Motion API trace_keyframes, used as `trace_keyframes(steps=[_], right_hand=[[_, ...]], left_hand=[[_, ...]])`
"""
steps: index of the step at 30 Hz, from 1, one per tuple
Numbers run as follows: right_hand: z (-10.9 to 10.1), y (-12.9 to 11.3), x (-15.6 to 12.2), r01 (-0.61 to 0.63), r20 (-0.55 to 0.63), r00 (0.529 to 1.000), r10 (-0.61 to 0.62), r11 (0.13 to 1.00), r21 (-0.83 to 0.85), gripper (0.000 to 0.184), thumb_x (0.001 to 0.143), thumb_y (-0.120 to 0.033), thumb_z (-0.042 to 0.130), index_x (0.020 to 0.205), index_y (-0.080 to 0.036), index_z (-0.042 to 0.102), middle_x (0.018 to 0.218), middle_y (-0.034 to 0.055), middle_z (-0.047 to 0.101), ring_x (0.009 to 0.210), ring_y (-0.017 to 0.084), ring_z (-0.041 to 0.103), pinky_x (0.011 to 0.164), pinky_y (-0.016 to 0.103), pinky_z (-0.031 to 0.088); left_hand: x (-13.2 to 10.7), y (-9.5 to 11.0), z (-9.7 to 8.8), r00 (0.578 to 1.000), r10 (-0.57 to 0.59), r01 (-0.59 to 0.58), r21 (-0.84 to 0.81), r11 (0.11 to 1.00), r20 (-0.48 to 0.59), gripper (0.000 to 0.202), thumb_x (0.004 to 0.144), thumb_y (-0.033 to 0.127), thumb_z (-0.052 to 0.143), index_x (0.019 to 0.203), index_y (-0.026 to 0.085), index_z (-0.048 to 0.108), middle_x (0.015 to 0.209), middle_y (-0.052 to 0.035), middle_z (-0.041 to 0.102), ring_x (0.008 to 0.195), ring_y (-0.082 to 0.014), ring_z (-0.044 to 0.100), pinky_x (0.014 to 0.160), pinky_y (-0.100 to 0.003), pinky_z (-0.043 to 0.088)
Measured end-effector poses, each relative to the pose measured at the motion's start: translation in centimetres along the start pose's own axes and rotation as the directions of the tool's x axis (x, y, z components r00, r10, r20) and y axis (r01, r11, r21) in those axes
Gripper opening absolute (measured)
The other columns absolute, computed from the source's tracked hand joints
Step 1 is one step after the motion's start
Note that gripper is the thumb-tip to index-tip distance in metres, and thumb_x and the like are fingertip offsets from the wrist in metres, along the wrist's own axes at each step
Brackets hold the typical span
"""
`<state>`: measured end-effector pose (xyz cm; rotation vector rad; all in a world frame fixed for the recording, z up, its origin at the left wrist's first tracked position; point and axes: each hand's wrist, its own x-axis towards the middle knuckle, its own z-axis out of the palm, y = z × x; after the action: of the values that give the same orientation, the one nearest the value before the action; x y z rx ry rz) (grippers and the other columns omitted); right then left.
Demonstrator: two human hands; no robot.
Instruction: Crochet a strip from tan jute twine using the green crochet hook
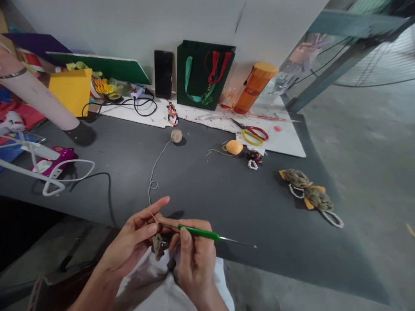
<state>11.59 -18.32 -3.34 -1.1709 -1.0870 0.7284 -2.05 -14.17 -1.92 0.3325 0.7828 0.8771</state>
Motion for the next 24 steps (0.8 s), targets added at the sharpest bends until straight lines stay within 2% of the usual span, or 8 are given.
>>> trace_keyframes(steps=[2, 5, 10, 13, 17, 20, 22, 24], right_hand=[[-0.1, -0.1, 0.1, -0.125, 0.034, 0.992, 0.121, 0.983, 0.136, 0.011, 0.104, -0.025, 0.049, 0.104, -0.026, 0.06, 0.084, 0.0034, 0.076, 0.05, 0.013, 0.066, 0.042, 0.023, 0.051], [-0.3, -0.3, 0.5, -0.291, 0.105, 0.957, 0.272, 0.905, 0.311, 0.011, 0.104, -0.031, 0.049, 0.102, -0.025, 0.058, 0.078, 0.0041, 0.076, 0.05, 0.015, 0.067, 0.037, 0.022, 0.048], [-0.5, -0.2, 0.8, -0.345, 0.141, 0.938, 0.316, 0.827, 0.445, 0.011, 0.102, -0.033, 0.055, 0.1, -0.026, 0.062, 0.074, 0.0033, 0.076, 0.051, 0.016, 0.069, 0.035, 0.021, 0.046], [-0.1, 0.0, 0.9, -0.366, 0.171, 0.93, 0.324, 0.8, 0.475, 0.013, 0.1, -0.035, 0.057, 0.095, -0.026, 0.066, 0.07, 0.0016, 0.076, 0.055, 0.016, 0.071, 0.035, 0.018, 0.044], [0.4, 0.3, 0.8, -0.177, 0.081, 0.984, 0.159, 0.929, 0.325, 0.008, 0.095, -0.03, 0.066, 0.094, -0.027, 0.073, 0.087, 0.0047, 0.079, 0.082, 0.02, 0.076, 0.062, 0.029, 0.061], [0.3, 0.3, 0.9, -0.009, 0.059, 0.998, -0.001, 0.984, 0.175, 0.016, 0.098, -0.022, 0.06, 0.102, -0.028, 0.074, 0.091, 0.0057, 0.08, 0.082, 0.021, 0.076, 0.071, 0.035, 0.062], [0.0, 0.2, 1.0, 0.155, 0.119, 0.979, -0.163, 0.985, 0.073, 0.025, 0.096, -0.013, 0.059, 0.111, -0.029, 0.072, 0.098, 0.007, 0.081, 0.084, 0.022, 0.077, 0.07, 0.037, 0.061], [-0.2, 0.2, 1.1, 0.319, 0.17, 0.936, -0.309, 0.947, -0.035, 0.036, 0.091, -0.007, 0.063, 0.118, -0.029, 0.071, 0.105, 0.0084, 0.08, 0.087, 0.024, 0.077, 0.071, 0.039, 0.062]], left_hand=[[0.0, 0.1, -0.2, 0.999, -0.033, 0.033, 0.008, 0.999, 0.033, 0.05, 0.065, 0.022, 0.091, 0.113, 0.022, 0.079, 0.075, -0.0008, 0.073, 0.08, -0.0151, 0.071, 0.071, -0.022, 0.05], [0.1, 0.2, -0.4, 0.992, -0.079, 0.08, -0.009, 0.997, 0.102, 0.048, 0.063, 0.024, 0.092, 0.11, 0.022, 0.08, 0.077, -0.0023, 0.074, 0.079, -0.0153, 0.07, 0.074, -0.023, 0.051], [0.1, 0.4, -0.4, 0.986, -0.085, 0.086, -0.001, 0.996, 0.14, 0.047, 0.064, 0.026, 0.091, 0.109, 0.02, 0.08, 0.071, -0.0017, 0.07, 0.072, -0.0143, 0.066, 0.068, -0.023, 0.049], [0.1, 0.2, 0.0, 0.984, -0.047, 0.045, 0.016, 0.999, 0.171, 0.051, 0.065, 0.028, 0.09, 0.114, 0.022, 0.079, 0.07, -0.0009, 0.066, 0.069, -0.0149, 0.063, 0.068, -0.027, 0.05], [0.0, -0.4, 0.6, 0.996, 0.043, -0.05, 0.082, 0.995, 0.076, 0.054, 0.066, 0.025, 0.09, 0.119, 0.029, 0.077, 0.078, 0.0, 0.066, 0.072, -0.0117, 0.059, 0.074, -0.026, 0.049], [-0.1, -0.7, 1.0, 0.989, 0.15, -0.149, 0.109, 0.983, 0.001, 0.049, 0.068, 0.025, 0.09, 0.116, 0.031, 0.078, 0.078, 0.0015, 0.064, 0.07, -0.009, 0.056, 0.07, -0.022, 0.048], [-0.2, -0.9, 1.2, 0.979, 0.198, -0.192, 0.104, 0.976, -0.049, 0.05, 0.068, 0.025, 0.09, 0.116, 0.033, 0.077, 0.078, 0.0021, 0.064, 0.07, -0.0082, 0.056, 0.07, -0.02, 0.048], [-0.2, -1.0, 1.3, 0.977, 0.197, -0.19, 0.082, 0.978, -0.082, 0.055, 0.068, 0.023, 0.09, 0.12, 0.034, 0.075, 0.075, 0.0033, 0.063, 0.069, -0.0073, 0.056, 0.069, -0.018, 0.047]])
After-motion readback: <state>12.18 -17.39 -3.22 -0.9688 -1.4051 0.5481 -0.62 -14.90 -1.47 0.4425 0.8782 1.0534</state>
